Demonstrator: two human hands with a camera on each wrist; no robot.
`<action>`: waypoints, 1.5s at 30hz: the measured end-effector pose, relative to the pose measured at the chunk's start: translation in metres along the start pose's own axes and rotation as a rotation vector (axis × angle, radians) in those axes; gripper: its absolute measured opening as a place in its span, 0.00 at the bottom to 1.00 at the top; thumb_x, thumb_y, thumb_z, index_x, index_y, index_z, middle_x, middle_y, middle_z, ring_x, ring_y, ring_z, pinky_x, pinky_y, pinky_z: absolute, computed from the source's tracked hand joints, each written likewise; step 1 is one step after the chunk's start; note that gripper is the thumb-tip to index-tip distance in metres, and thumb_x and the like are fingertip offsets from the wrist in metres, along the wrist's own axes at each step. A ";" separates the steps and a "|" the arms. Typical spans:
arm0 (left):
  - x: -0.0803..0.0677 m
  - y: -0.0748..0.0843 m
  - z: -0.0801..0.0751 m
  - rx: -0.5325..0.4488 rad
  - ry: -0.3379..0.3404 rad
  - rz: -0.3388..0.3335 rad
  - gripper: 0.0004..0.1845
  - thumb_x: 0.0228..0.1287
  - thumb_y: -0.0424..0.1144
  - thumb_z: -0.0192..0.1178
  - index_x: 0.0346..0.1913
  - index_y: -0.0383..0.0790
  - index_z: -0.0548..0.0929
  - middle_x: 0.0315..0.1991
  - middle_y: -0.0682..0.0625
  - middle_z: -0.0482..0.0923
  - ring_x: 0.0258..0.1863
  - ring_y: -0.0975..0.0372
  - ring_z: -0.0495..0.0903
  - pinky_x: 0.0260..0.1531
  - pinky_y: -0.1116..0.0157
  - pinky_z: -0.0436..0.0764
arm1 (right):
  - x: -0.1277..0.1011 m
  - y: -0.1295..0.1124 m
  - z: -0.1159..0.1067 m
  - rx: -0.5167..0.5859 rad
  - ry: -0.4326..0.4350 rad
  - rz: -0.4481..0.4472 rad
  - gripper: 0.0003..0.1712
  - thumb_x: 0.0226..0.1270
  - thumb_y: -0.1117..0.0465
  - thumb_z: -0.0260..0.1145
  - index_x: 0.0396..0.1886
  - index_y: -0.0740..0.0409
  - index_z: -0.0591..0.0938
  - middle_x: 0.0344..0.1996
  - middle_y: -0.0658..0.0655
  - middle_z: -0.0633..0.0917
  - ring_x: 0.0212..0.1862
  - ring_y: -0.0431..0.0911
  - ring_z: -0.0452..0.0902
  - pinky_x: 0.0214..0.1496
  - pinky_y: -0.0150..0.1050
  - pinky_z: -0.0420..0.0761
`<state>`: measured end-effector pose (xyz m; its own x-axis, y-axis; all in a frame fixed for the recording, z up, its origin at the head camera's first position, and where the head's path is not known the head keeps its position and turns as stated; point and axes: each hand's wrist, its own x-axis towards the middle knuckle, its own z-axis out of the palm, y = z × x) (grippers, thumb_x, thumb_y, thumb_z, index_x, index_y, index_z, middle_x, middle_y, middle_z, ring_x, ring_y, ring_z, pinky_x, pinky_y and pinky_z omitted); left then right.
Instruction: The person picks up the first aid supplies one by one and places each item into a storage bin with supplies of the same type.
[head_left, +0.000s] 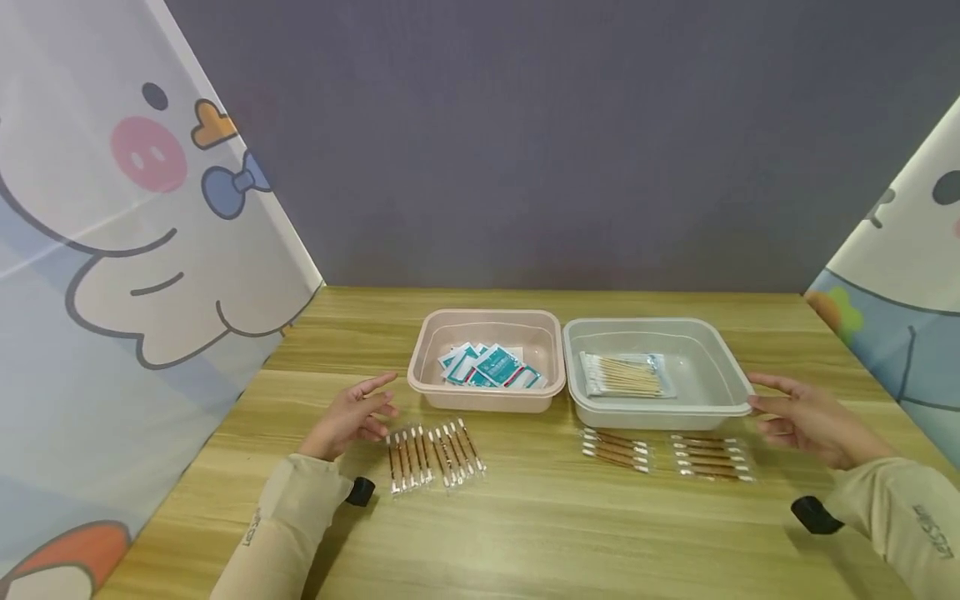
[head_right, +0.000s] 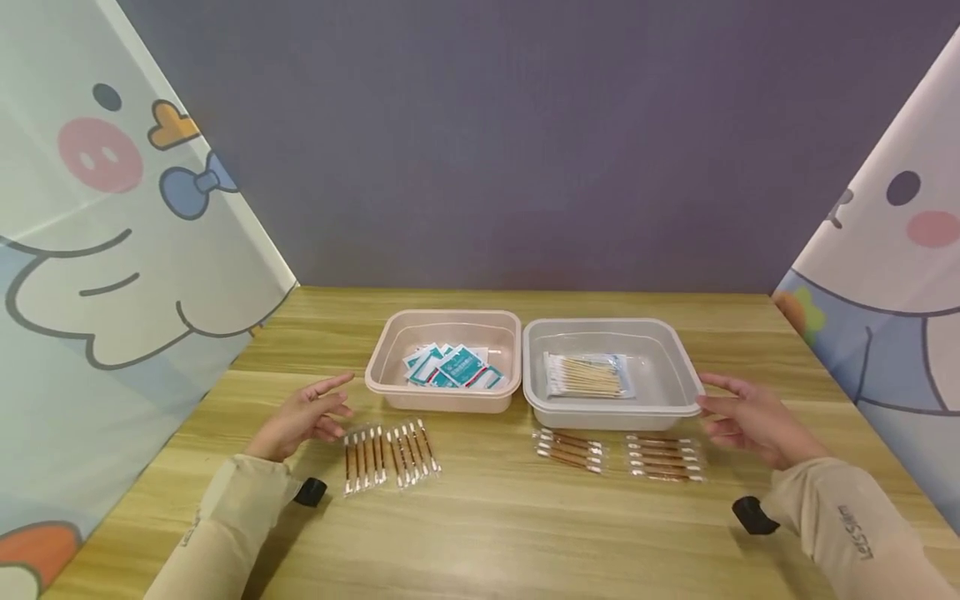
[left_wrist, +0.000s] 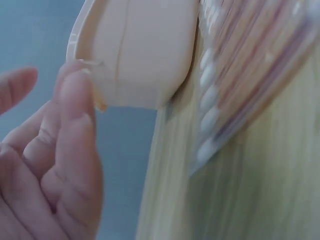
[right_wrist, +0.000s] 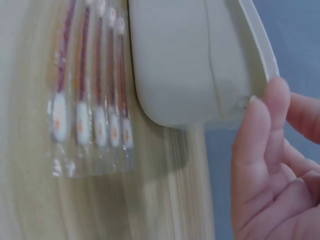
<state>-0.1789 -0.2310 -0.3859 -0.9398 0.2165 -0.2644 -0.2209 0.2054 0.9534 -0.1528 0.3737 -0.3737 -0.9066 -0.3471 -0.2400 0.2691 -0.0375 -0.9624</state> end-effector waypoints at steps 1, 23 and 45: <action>-0.001 0.001 0.000 0.037 0.013 0.003 0.32 0.71 0.40 0.54 0.73 0.35 0.56 0.35 0.44 0.84 0.19 0.66 0.80 0.26 0.65 0.82 | 0.000 0.000 0.000 0.019 -0.018 -0.009 0.26 0.76 0.67 0.50 0.45 0.25 0.82 0.32 0.50 0.86 0.28 0.40 0.83 0.31 0.33 0.83; 0.008 -0.003 0.014 0.755 -0.106 0.126 0.31 0.48 0.37 0.75 0.57 0.33 0.77 0.42 0.41 0.78 0.41 0.51 0.77 0.44 0.51 0.77 | -0.003 0.006 0.005 0.102 -0.097 -0.061 0.25 0.76 0.65 0.51 0.50 0.25 0.81 0.33 0.54 0.87 0.27 0.38 0.82 0.30 0.32 0.82; 0.011 0.006 0.025 1.085 -0.030 -0.053 0.19 0.41 0.37 0.77 0.36 0.38 0.81 0.33 0.48 0.79 0.31 0.56 0.75 0.33 0.57 0.76 | -0.005 0.006 0.011 0.103 -0.051 -0.064 0.23 0.75 0.65 0.54 0.49 0.26 0.81 0.32 0.56 0.86 0.27 0.39 0.82 0.30 0.32 0.82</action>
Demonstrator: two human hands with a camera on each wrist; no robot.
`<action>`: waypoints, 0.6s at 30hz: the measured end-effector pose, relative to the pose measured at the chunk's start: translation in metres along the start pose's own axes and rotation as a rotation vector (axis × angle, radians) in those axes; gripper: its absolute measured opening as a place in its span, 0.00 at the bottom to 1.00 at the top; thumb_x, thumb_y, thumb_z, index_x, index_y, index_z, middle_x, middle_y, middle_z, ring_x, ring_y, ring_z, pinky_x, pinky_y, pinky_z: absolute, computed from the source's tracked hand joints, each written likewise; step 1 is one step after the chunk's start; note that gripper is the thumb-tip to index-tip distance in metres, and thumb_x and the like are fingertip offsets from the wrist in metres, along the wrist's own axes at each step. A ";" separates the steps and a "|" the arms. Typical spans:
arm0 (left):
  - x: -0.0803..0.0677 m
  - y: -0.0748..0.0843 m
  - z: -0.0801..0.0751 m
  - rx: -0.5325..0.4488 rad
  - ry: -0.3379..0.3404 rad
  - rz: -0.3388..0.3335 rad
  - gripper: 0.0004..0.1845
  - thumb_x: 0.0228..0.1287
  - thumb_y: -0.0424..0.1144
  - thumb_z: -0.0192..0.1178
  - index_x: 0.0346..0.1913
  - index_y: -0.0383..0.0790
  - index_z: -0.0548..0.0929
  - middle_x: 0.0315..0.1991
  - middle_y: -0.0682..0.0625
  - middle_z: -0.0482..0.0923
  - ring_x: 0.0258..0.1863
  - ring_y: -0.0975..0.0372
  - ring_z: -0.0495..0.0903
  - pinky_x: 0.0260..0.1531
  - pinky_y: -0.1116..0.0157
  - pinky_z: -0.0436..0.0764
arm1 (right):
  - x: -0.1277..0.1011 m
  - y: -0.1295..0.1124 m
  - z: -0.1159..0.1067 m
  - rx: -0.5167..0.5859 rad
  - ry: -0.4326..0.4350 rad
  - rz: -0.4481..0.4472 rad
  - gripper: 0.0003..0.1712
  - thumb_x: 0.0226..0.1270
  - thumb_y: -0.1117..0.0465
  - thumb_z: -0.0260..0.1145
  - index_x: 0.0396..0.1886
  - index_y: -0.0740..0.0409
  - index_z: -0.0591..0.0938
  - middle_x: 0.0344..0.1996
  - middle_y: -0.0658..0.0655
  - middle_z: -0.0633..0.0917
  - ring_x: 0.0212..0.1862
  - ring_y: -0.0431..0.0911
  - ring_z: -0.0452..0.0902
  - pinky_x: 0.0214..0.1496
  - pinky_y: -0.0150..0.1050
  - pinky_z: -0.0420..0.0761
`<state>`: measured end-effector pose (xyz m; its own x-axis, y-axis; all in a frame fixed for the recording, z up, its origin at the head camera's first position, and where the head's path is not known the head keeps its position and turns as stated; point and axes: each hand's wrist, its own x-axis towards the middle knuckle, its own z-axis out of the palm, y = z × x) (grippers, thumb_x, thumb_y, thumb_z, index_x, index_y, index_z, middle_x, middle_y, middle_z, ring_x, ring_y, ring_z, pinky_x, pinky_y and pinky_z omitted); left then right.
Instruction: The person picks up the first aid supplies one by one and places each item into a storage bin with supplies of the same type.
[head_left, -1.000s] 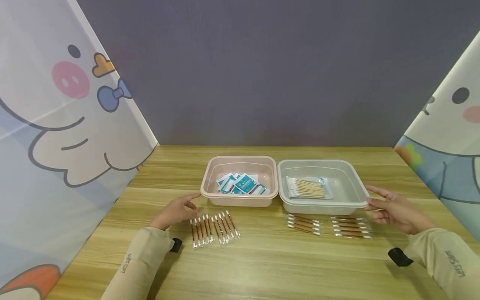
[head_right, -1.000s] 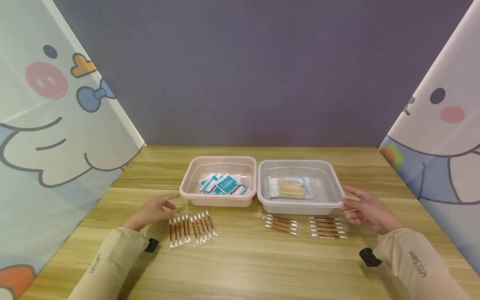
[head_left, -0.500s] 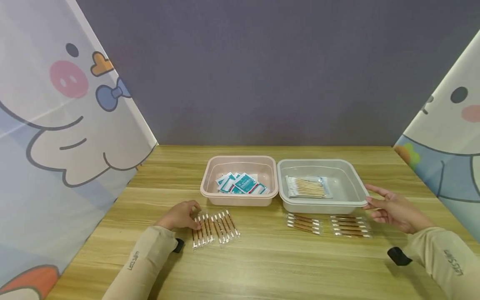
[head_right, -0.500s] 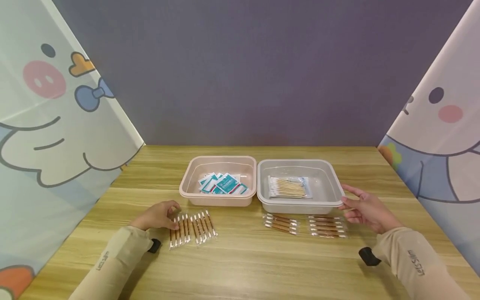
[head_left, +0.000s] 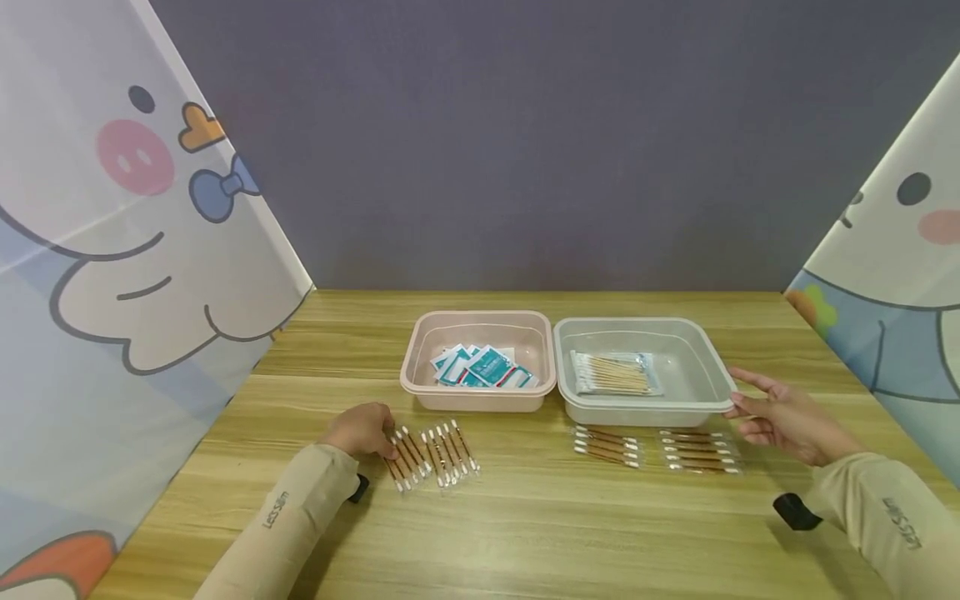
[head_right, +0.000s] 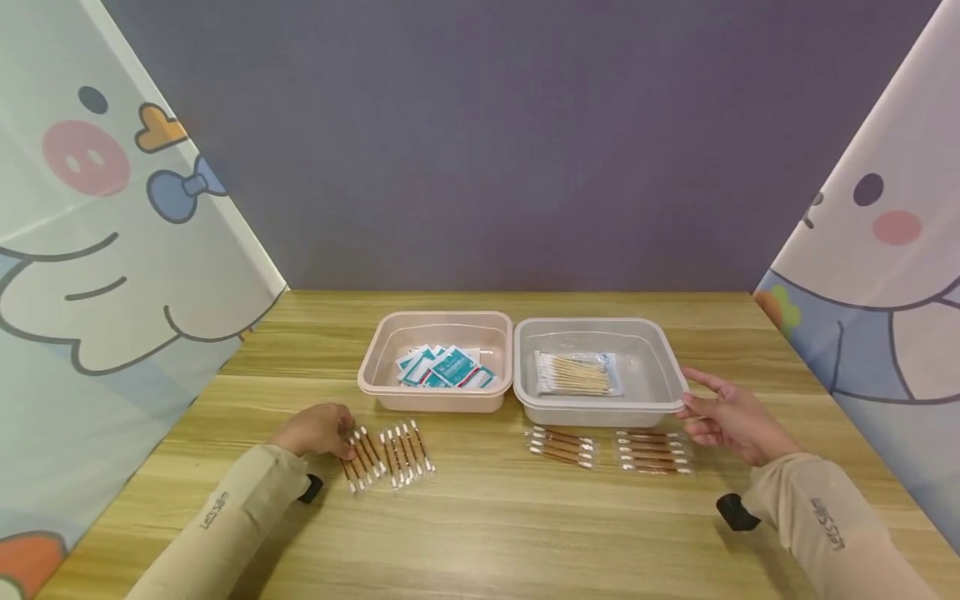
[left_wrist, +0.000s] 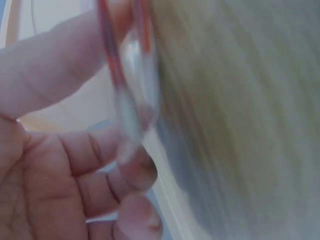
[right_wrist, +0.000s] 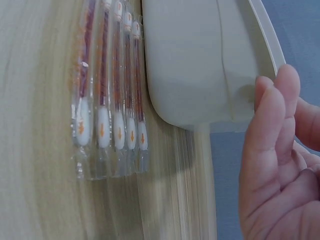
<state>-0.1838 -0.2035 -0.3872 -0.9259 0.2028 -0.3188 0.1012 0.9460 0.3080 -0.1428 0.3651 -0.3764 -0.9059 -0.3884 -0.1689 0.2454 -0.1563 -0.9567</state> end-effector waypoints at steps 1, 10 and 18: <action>0.000 0.000 0.000 -0.007 -0.003 -0.002 0.17 0.41 0.37 0.77 0.33 0.39 0.80 0.31 0.49 0.77 0.29 0.57 0.73 0.30 0.59 0.74 | 0.000 0.000 0.000 -0.001 0.003 0.000 0.23 0.74 0.65 0.54 0.49 0.26 0.81 0.32 0.56 0.86 0.27 0.39 0.82 0.30 0.32 0.82; -0.003 -0.002 0.000 -0.043 -0.020 0.006 0.13 0.48 0.35 0.74 0.23 0.41 0.76 0.23 0.52 0.72 0.23 0.60 0.68 0.24 0.66 0.67 | 0.001 -0.002 0.004 -0.017 0.050 0.006 0.22 0.73 0.64 0.57 0.47 0.26 0.81 0.30 0.56 0.86 0.26 0.38 0.82 0.29 0.32 0.82; -0.005 0.001 -0.004 -0.034 -0.001 0.098 0.19 0.48 0.34 0.74 0.44 0.38 0.81 0.28 0.50 0.78 0.29 0.57 0.75 0.34 0.56 0.77 | 0.002 -0.002 0.005 -0.021 0.069 0.009 0.23 0.74 0.66 0.55 0.46 0.26 0.80 0.30 0.56 0.86 0.26 0.39 0.83 0.28 0.32 0.82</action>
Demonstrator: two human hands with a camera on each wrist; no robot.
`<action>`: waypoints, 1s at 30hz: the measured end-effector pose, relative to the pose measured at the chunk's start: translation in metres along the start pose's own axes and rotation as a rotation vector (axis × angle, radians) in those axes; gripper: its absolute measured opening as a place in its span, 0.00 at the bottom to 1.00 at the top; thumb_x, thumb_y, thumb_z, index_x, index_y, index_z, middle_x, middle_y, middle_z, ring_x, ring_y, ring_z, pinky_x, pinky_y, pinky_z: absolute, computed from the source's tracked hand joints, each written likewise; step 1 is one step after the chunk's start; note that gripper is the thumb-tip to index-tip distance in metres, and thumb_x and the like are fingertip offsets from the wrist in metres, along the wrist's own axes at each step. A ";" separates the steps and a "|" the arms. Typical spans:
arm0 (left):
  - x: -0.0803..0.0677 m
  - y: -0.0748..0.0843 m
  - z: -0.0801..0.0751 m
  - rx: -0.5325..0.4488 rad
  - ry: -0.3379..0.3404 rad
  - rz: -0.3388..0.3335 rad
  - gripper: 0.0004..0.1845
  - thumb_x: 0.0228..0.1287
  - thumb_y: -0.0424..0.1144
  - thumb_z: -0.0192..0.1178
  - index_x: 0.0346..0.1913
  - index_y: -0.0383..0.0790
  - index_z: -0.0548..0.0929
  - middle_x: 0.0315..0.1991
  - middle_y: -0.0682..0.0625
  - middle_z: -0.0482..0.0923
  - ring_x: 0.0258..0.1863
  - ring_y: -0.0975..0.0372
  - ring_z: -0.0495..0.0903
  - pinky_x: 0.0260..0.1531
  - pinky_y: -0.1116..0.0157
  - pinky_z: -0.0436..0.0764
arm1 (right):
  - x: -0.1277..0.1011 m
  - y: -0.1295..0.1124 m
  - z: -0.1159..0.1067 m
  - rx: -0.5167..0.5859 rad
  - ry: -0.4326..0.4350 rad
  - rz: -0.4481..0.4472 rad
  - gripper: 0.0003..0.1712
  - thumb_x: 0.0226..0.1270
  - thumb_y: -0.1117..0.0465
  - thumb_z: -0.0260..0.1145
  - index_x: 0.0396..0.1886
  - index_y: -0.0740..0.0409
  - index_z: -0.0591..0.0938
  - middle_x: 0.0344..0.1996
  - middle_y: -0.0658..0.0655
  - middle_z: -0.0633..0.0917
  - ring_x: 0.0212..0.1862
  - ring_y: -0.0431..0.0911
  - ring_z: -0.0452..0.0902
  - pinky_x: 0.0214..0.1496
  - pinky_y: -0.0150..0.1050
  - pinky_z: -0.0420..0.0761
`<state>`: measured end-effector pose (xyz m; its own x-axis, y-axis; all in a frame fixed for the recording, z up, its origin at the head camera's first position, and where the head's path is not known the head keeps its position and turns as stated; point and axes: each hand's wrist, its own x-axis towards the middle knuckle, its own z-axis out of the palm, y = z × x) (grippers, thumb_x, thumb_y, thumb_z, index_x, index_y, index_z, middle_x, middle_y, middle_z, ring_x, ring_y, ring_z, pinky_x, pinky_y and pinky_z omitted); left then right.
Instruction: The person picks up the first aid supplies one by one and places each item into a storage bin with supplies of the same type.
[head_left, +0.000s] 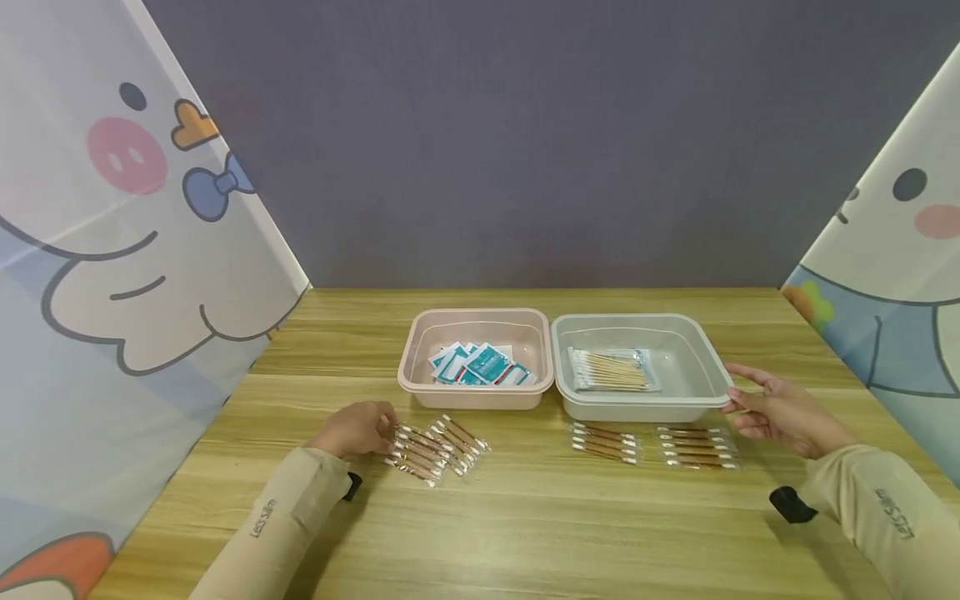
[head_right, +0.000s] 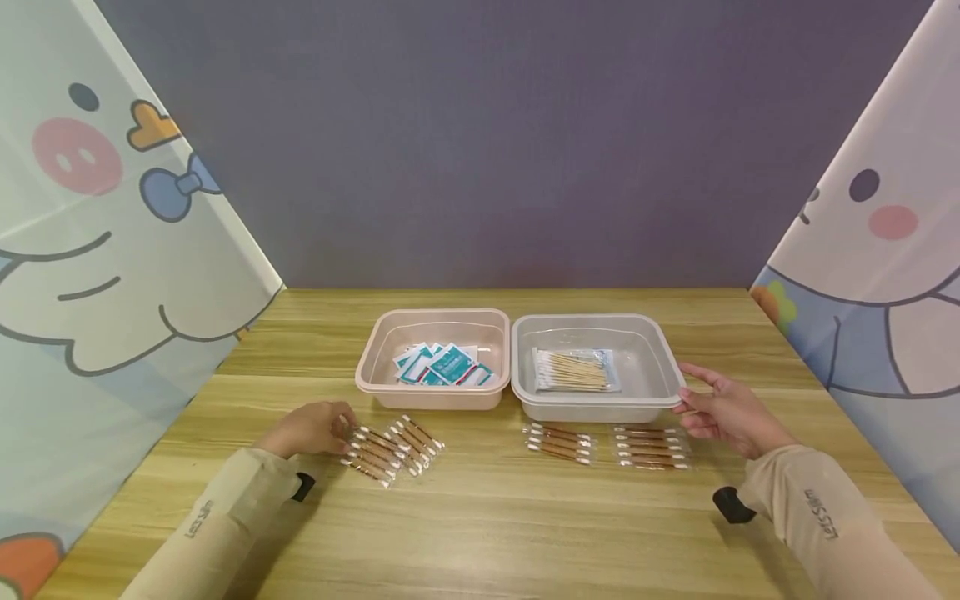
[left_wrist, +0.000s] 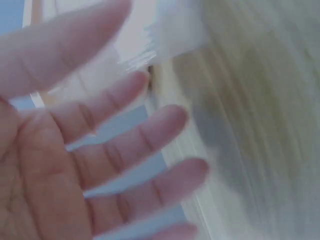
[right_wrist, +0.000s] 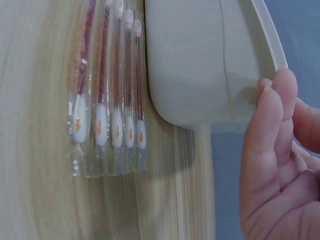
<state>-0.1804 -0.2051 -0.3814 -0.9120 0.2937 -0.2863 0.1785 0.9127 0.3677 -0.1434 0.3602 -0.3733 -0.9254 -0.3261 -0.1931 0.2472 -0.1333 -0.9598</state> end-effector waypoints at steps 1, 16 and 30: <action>0.000 0.001 0.000 -0.006 0.003 0.028 0.23 0.47 0.34 0.74 0.49 0.37 0.80 0.31 0.48 0.79 0.32 0.55 0.77 0.38 0.53 0.78 | 0.000 0.000 0.000 0.000 -0.001 0.000 0.23 0.74 0.66 0.54 0.46 0.26 0.80 0.30 0.56 0.86 0.26 0.39 0.83 0.28 0.32 0.82; 0.018 0.012 0.011 0.110 -0.071 0.292 0.17 0.40 0.29 0.75 0.35 0.43 0.81 0.35 0.53 0.75 0.37 0.58 0.75 0.43 0.56 0.77 | 0.001 -0.001 0.002 -0.038 0.028 0.007 0.23 0.74 0.67 0.54 0.45 0.26 0.79 0.28 0.55 0.86 0.25 0.38 0.82 0.27 0.31 0.82; 0.024 0.007 0.002 0.052 -0.130 0.411 0.09 0.47 0.28 0.71 0.22 0.43 0.81 0.20 0.60 0.72 0.23 0.70 0.68 0.28 0.70 0.72 | 0.001 -0.001 0.001 -0.020 0.026 0.008 0.24 0.74 0.67 0.53 0.46 0.27 0.79 0.27 0.56 0.86 0.25 0.38 0.82 0.27 0.32 0.82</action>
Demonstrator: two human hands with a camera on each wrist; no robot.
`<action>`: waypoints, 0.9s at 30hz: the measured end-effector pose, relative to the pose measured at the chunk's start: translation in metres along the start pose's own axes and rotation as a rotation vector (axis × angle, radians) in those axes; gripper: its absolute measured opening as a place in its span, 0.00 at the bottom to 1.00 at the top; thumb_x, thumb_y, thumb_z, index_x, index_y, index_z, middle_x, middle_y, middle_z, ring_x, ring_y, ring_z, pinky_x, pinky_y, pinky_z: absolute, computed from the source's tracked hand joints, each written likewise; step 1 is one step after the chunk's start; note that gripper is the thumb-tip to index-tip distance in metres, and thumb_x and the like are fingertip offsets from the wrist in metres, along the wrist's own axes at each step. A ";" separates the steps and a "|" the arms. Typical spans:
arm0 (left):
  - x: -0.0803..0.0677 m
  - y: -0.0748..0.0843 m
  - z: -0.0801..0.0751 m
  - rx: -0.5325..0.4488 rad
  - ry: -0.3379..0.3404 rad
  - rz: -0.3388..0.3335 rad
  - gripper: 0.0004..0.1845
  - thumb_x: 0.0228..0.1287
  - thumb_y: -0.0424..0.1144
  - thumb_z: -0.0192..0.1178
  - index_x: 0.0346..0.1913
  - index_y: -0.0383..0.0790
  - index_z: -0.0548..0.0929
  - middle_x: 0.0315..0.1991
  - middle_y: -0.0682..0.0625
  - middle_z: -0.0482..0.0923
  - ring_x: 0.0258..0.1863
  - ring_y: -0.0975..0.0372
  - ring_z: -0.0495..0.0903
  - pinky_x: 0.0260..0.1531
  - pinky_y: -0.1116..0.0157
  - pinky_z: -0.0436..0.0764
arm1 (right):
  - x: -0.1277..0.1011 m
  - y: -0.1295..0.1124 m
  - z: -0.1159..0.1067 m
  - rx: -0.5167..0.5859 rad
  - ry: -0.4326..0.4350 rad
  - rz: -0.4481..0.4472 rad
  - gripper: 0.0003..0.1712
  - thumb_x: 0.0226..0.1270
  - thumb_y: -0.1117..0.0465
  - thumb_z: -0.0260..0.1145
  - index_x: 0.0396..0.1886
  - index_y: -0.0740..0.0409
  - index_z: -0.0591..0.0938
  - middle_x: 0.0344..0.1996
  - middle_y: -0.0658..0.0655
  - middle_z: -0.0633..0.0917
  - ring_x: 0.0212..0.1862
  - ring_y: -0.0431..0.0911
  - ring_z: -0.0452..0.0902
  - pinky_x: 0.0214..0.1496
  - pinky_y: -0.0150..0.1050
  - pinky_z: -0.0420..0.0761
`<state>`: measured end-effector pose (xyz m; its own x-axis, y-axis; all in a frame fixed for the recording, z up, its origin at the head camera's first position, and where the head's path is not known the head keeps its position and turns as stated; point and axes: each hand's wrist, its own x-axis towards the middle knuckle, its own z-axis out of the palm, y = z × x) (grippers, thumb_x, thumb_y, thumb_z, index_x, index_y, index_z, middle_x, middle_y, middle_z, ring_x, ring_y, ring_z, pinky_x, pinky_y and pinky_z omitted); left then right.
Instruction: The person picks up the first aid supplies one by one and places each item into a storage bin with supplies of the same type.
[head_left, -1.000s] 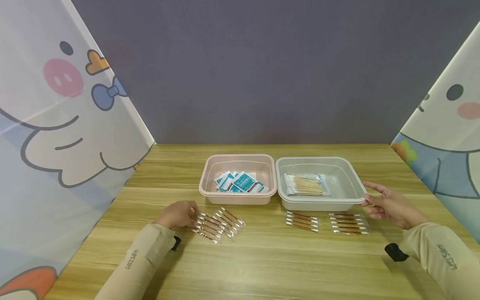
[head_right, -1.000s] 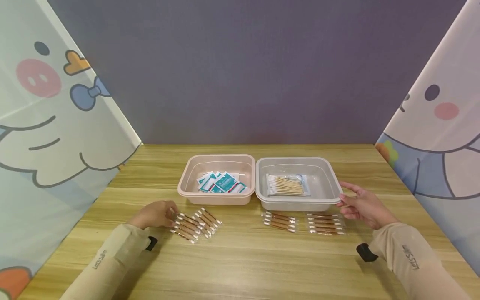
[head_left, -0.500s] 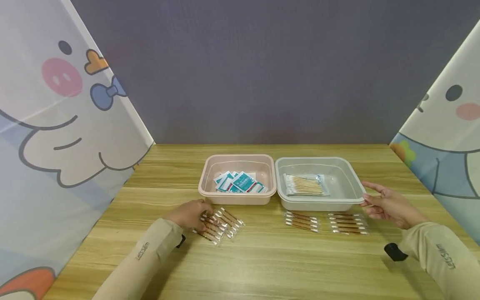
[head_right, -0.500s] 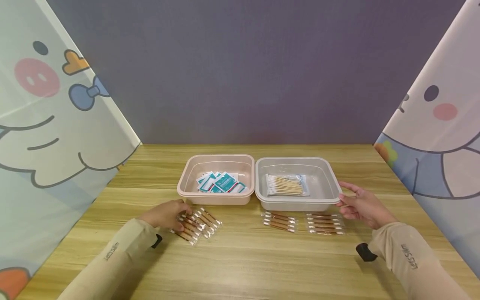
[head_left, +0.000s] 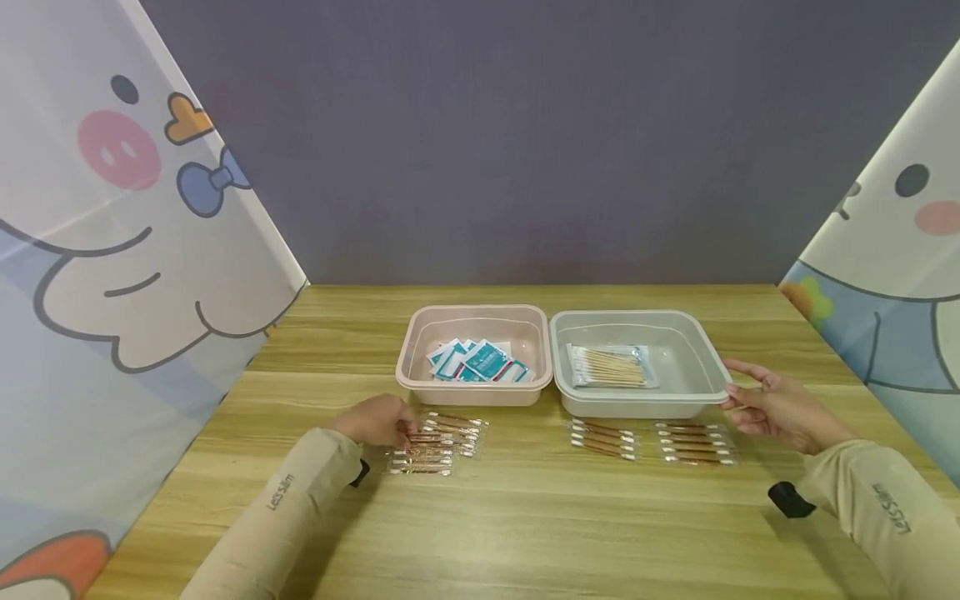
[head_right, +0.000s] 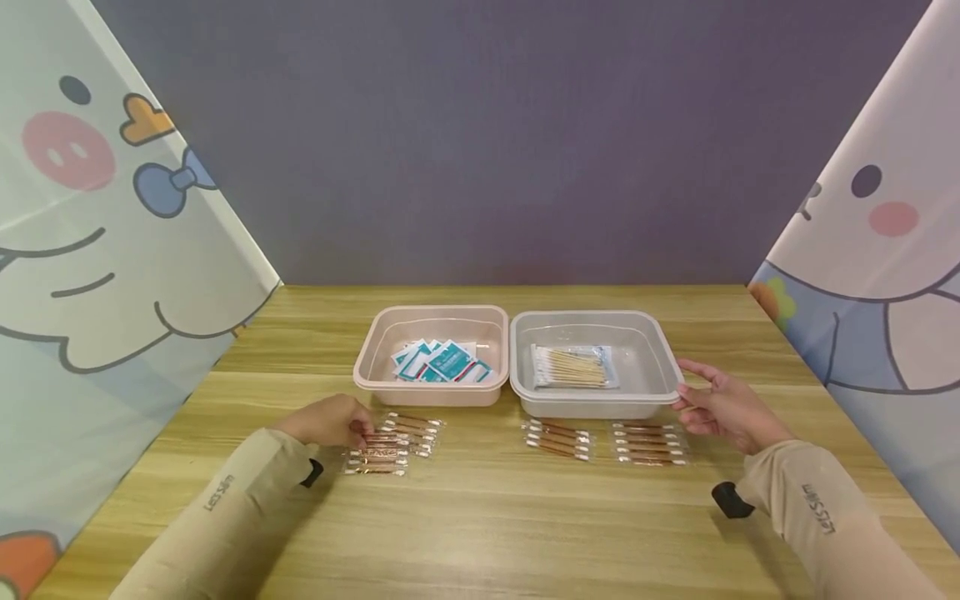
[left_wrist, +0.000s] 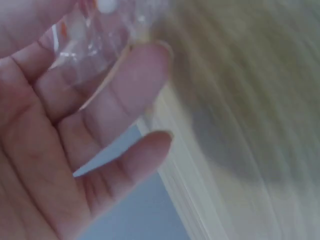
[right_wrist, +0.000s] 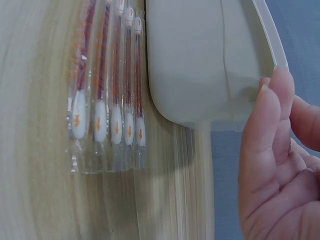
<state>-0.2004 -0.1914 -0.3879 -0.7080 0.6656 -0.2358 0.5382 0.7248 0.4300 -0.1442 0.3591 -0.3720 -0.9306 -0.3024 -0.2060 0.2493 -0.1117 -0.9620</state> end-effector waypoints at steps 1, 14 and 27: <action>0.000 0.000 -0.001 -0.021 0.004 0.015 0.09 0.48 0.28 0.71 0.23 0.43 0.81 0.20 0.61 0.73 0.23 0.71 0.67 0.29 0.71 0.72 | 0.000 0.000 0.000 -0.001 0.002 0.000 0.23 0.74 0.67 0.53 0.46 0.27 0.79 0.27 0.56 0.86 0.25 0.38 0.82 0.27 0.32 0.82; 0.007 0.010 -0.007 -0.299 -0.009 0.148 0.04 0.53 0.25 0.67 0.29 0.36 0.85 0.24 0.58 0.77 0.25 0.71 0.70 0.26 0.72 0.74 | 0.000 0.001 0.000 -0.053 0.023 -0.001 0.22 0.73 0.66 0.55 0.46 0.27 0.77 0.27 0.55 0.85 0.25 0.38 0.81 0.27 0.32 0.82; 0.016 0.043 -0.026 -0.503 0.017 0.277 0.04 0.60 0.26 0.63 0.37 0.28 0.83 0.30 0.51 0.82 0.24 0.67 0.76 0.27 0.68 0.78 | -0.003 -0.001 0.005 -0.079 0.061 0.018 0.21 0.74 0.66 0.55 0.46 0.27 0.74 0.27 0.54 0.86 0.25 0.38 0.82 0.27 0.32 0.82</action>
<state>-0.2005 -0.1544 -0.3504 -0.5809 0.8129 -0.0431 0.4242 0.3475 0.8363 -0.1406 0.3548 -0.3696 -0.9413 -0.2454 -0.2317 0.2466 -0.0313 -0.9686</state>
